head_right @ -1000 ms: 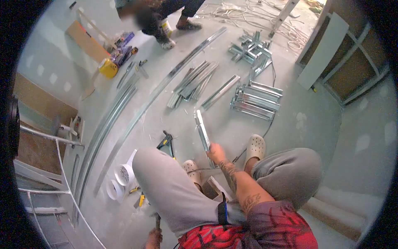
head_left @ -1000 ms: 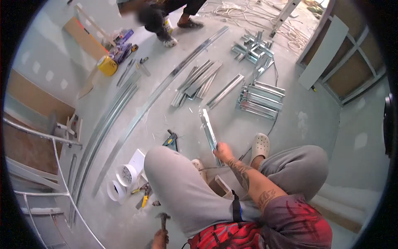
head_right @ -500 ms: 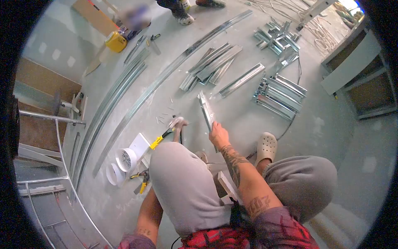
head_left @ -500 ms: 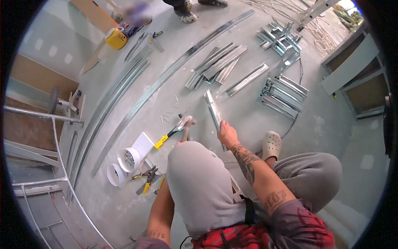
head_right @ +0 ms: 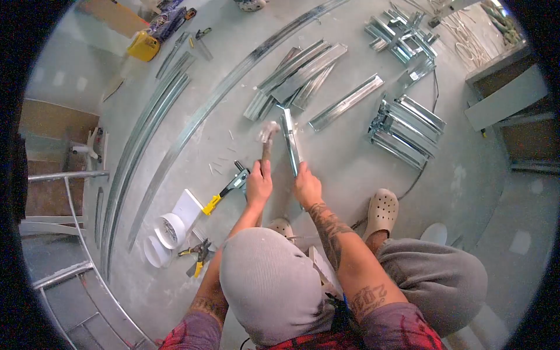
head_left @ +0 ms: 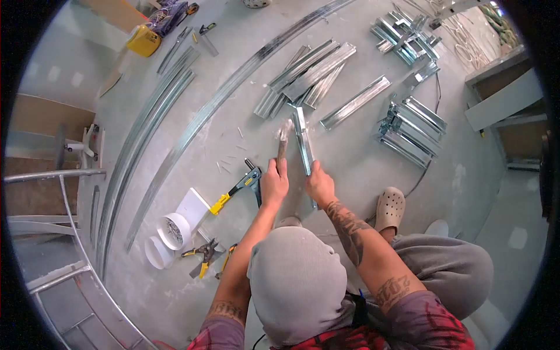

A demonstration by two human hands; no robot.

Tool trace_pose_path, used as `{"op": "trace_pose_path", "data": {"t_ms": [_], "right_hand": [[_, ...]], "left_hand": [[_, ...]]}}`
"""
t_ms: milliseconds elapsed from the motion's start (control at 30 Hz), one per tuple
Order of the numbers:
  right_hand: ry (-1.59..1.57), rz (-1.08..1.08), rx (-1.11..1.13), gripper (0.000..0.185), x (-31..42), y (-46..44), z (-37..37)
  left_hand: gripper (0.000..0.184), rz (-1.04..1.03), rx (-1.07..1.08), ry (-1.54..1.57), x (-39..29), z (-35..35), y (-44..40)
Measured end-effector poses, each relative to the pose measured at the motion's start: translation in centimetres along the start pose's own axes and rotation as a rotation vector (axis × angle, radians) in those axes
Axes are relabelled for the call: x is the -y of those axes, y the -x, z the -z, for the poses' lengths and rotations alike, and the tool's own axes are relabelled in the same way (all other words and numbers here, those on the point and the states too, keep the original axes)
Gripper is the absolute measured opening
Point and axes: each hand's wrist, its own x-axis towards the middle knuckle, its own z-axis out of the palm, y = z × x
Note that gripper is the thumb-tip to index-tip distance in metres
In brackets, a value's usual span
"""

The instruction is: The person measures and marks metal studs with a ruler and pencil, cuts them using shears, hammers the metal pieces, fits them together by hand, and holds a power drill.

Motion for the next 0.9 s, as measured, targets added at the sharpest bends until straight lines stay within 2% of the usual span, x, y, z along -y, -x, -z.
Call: {"op": "trace_pose_path", "data": {"t_ms": [133, 333, 400, 467, 567, 800, 900], "right_hand": [[-0.018, -0.03, 0.037, 0.029, 0.3, 0.0, 0.1], [0.02, -0.08, 0.03, 0.025, 1.1, -0.1, -0.4], [0.0, -0.051, 0.009, 0.025, 1.0, -0.1, -0.2], [-0.02, -0.026, 0.001, 0.024, 1.1, 0.2, -0.1], [-0.047, -0.052, 0.032, 0.025, 1.1, 0.4, 0.1], [-0.007, -0.037, -0.007, 0.024, 1.2, 0.2, -0.4], [-0.009, -0.062, -0.013, 0.026, 1.4, 0.5, -0.7]], "left_hand": [[0.037, -0.024, -0.114, 0.135, -2.6, 0.3, -0.2], [0.039, 0.045, 0.018, -0.118, 1.3, -4.1, -1.5], [0.04, 0.099, 0.062, -0.114, -0.8, -2.3, -1.7], [0.042, 0.074, 0.003, 0.055, -1.9, -1.6, -1.2], [0.042, 0.09, 0.057, -0.098, -0.2, -3.6, -0.7], [0.043, 0.063, 0.043, -0.03, -0.7, -2.9, -1.8], [0.043, 0.147, 0.08, -0.092, 0.4, -4.2, -1.4]]}}
